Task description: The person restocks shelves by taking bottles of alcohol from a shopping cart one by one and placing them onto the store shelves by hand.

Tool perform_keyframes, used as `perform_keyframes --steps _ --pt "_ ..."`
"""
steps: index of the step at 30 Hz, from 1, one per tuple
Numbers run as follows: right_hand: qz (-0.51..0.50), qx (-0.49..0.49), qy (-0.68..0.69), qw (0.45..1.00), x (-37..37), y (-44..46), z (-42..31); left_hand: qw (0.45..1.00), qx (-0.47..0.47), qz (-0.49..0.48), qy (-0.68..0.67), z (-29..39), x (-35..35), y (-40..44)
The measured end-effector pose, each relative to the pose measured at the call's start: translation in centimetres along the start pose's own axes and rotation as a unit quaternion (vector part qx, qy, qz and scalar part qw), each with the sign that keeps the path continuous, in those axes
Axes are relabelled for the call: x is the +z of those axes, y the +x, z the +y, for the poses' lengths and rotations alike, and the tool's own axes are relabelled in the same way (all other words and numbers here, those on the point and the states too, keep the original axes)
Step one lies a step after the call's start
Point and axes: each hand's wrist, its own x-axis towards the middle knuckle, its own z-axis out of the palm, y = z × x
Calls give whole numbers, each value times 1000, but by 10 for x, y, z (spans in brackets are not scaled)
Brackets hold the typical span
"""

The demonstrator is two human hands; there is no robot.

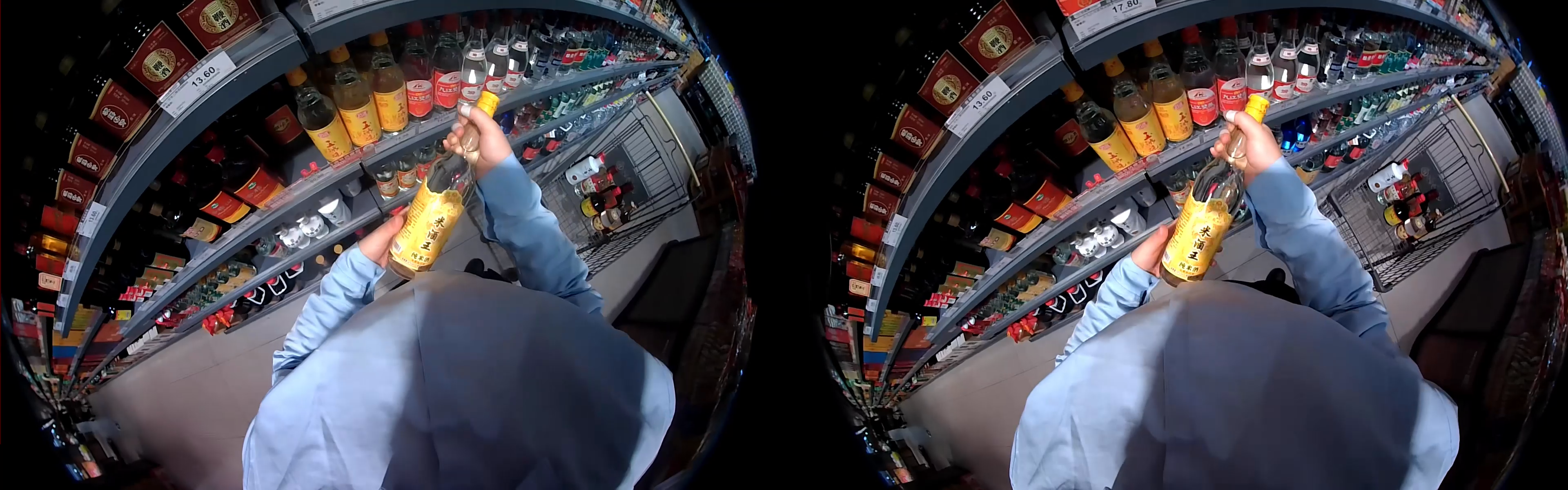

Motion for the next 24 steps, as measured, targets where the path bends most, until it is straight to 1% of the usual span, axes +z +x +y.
perform_keyframes --steps 3,5,7,8,10,11,14,16,17,18,20,22,24 --pt "51 11 7 999 -11 6 6 992 -83 80 -53 -3 4 1" --pt "72 8 12 997 -26 10 8 988 -84 94 -85 -7 6 11" --pt "101 47 1 994 -37 9 2 986 -81 113 -97 -11 7 23" --pt "115 67 -4 991 -44 8 -1 982 -95 109 -120 -14 10 30" --pt "107 59 33 992 -70 9 -2 974 -111 110 -166 -19 15 44" --pt "106 52 35 992 -86 11 -3 975 -108 124 -149 -25 18 53" --pt "102 30 24 994 -131 3 -19 969 -159 127 -143 -44 27 81" --pt "121 31 31 992 -159 -4 -35 960 -163 138 -183 -62 40 108" --pt "126 42 44 990 -179 -5 -42 962 -166 122 -180 -68 47 120" --pt "132 51 56 988 -188 -10 -52 963 -162 145 -159 -76 55 131" --pt "147 45 38 987 -209 -21 -71 972 -156 138 -109 -91 73 153" --pt "178 21 34 983 -231 -31 -88 977 -175 115 -29 -83 110 165" --pt "162 44 34 985 -261 -33 -107 976 -186 106 47 -84 134 186"
